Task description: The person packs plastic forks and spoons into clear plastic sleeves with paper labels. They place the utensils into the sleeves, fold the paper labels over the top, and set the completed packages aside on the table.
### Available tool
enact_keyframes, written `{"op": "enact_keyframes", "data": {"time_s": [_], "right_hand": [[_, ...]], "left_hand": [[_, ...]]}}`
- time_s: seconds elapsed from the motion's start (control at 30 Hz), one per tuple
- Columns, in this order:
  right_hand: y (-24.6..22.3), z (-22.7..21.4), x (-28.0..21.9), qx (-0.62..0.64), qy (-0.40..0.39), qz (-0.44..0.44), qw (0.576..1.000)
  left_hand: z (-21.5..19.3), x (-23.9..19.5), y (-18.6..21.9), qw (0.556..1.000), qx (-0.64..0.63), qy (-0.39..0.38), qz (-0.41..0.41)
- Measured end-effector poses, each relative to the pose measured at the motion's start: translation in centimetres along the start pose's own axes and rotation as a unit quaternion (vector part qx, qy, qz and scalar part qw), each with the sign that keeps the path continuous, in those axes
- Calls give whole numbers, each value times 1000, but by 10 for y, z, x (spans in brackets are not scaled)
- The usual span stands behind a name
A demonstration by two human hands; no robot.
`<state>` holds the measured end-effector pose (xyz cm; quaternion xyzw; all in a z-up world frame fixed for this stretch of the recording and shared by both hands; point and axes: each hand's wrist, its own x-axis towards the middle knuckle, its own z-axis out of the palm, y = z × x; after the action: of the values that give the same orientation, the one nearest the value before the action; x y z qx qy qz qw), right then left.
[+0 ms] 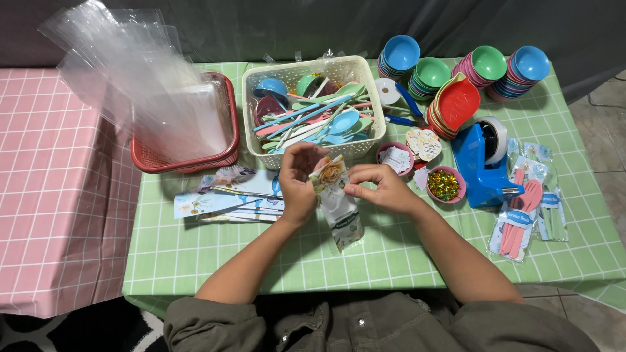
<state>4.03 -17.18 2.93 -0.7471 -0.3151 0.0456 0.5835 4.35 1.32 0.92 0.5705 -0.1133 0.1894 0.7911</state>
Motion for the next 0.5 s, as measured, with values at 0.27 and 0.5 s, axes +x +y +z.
{"op": "enact_keyframes", "data": {"time_s": [0.27,0.5], "right_hand": [[-11,-1,1,-46,-73,1,996],[-23,-24,0,-89,-74,-24,993]], "left_hand": [[-13,7,-9,1000,7,-1,-7],[-7,2,-7,999,41,-20,6]]}}
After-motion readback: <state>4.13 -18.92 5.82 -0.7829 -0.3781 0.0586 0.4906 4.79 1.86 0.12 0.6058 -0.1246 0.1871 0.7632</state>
